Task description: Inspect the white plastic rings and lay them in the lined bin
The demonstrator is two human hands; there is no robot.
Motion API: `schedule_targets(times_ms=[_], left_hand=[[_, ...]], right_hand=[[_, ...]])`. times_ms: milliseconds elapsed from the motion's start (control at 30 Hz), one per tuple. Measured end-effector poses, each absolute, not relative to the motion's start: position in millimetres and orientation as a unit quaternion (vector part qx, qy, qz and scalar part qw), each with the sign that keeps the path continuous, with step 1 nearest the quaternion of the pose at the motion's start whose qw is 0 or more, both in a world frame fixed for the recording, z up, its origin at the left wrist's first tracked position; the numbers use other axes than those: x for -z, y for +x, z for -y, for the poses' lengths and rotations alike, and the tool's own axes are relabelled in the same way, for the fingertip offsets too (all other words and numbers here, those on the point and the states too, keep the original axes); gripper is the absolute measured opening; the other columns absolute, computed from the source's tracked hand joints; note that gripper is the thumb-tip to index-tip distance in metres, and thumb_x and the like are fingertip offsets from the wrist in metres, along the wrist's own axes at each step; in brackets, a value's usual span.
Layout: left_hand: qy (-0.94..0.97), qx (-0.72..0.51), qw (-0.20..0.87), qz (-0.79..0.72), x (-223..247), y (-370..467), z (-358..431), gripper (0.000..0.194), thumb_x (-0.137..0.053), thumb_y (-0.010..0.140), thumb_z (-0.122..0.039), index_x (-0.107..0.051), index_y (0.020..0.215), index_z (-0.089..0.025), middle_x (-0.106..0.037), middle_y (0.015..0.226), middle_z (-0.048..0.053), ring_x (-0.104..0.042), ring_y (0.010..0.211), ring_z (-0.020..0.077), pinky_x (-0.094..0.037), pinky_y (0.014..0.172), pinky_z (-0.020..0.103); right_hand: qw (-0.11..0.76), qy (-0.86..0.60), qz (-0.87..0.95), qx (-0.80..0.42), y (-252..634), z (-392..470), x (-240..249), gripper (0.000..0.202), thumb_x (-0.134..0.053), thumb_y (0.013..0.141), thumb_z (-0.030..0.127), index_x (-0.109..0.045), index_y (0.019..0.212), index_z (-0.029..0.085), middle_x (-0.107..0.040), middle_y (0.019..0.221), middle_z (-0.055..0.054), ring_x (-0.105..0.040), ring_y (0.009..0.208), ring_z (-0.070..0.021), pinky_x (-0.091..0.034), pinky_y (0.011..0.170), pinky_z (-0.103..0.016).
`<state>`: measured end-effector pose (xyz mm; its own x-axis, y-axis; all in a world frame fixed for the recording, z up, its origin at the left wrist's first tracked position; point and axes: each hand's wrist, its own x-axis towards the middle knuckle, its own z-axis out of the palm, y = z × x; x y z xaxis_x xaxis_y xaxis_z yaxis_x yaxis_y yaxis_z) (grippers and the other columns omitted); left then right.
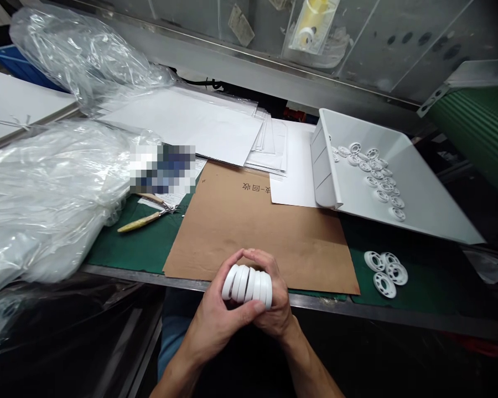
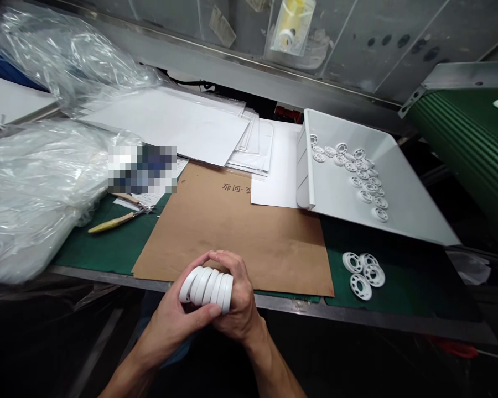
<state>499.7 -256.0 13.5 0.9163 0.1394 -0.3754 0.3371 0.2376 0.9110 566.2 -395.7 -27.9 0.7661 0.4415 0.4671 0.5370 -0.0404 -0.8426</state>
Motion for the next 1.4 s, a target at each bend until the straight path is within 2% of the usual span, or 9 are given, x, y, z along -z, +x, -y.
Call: schedule_targets(times_ms=[167,300,433,633,833,1000,1100,1233,1400], left_hand=[[0.611,0.063,0.767,-0.185,-13,500,254,0.094,-0.091,0.073,-0.033,-0.047,0.156,-0.023,-0.061,0.152,0.013,-0.062,0.133,0.0333,-0.054,0.107,0.036],[0.598,0.065,0.780,-0.174,-14,500,253,0.101,-0.093,0.071,-0.040,-0.043,0.157,-0.021,-0.064,0.146,0.014,-0.064,0.129,0.0340,-0.054,0.107,0.037],[0.624,0.061,0.757,-0.183,-16,500,254,0.094,-0.085,0.080,-0.048,-0.040,0.159,-0.020,-0.063,0.146,0.014,-0.064,0.126,0.0322,-0.051,0.110,0.039],[0.610,0.079,0.767,-0.183,-16,501,254,0.106,-0.088,0.074,-0.053,-0.036,0.160,-0.020,-0.060,0.146,0.014,-0.063,0.125,0.0311,-0.051,0.107,0.036],[0.601,0.086,0.776,-0.172,-12,497,256,0.109,-0.086,0.075,-0.059,-0.033,0.162,-0.019,-0.060,0.144,0.014,-0.061,0.125,0.0307,-0.049,0.109,0.037],[0.617,0.080,0.765,-0.165,-12,493,257,0.111,-0.085,0.076,-0.062,-0.031,0.163,-0.019,-0.058,0.148,0.016,-0.059,0.130,0.0345,-0.044,0.115,0.045],[0.613,0.074,0.772,-0.150,-9,490,256,0.108,-0.084,0.077,-0.062,-0.033,0.163,-0.021,-0.056,0.152,0.015,-0.057,0.134,0.0355,-0.041,0.119,0.047],[0.553,0.065,0.822,-0.123,0,484,252,0.102,-0.087,0.078,-0.056,-0.038,0.162,-0.025,-0.055,0.154,0.015,-0.059,0.135,0.0349,-0.047,0.115,0.045],[0.532,0.036,0.843,-0.076,8,477,239,0.076,-0.085,0.086,-0.042,-0.054,0.153,-0.027,-0.065,0.141,0.014,-0.066,0.126,0.0305,-0.054,0.109,0.041]], right_hand=[[0.617,-0.710,0.339,0.015,566,395,29,0.077,-0.082,0.085,0.041,-0.049,0.152,0.025,-0.060,0.141,-0.015,-0.060,0.131,-0.0353,-0.056,0.109,-0.053],[0.614,-0.708,0.347,0.021,567,396,29,0.072,-0.076,0.090,0.048,-0.049,0.153,0.025,-0.061,0.140,-0.015,-0.060,0.131,-0.0351,-0.056,0.108,-0.054],[0.626,-0.696,0.351,0.014,566,396,30,0.070,-0.078,0.090,0.044,-0.051,0.152,0.025,-0.061,0.141,-0.016,-0.058,0.134,-0.0345,-0.054,0.110,-0.052],[0.685,-0.647,0.334,-0.010,565,395,33,0.059,-0.088,0.083,0.039,-0.063,0.135,0.027,-0.068,0.122,-0.011,-0.067,0.118,-0.0321,-0.058,0.102,-0.048],[0.698,-0.642,0.317,-0.032,564,396,33,0.060,-0.089,0.079,0.028,-0.065,0.133,0.027,-0.067,0.123,-0.011,-0.068,0.116,-0.0327,-0.057,0.100,-0.048],[0.686,-0.645,0.334,-0.039,562,397,34,0.058,-0.084,0.083,0.027,-0.063,0.137,0.027,-0.065,0.126,-0.012,-0.065,0.121,-0.0329,-0.053,0.105,-0.049],[0.691,-0.639,0.335,-0.049,560,398,34,0.058,-0.086,0.081,0.029,-0.063,0.135,0.027,-0.066,0.124,-0.011,-0.065,0.119,-0.0333,-0.054,0.105,-0.049],[0.699,-0.639,0.315,-0.065,561,400,31,0.059,-0.089,0.079,0.026,-0.063,0.132,0.028,-0.067,0.122,-0.010,-0.067,0.117,-0.0314,-0.056,0.101,-0.046],[0.691,-0.653,0.301,-0.082,564,404,23,0.062,-0.088,0.076,0.015,-0.063,0.131,0.030,-0.067,0.121,-0.007,-0.069,0.112,-0.0273,-0.058,0.098,-0.039]])
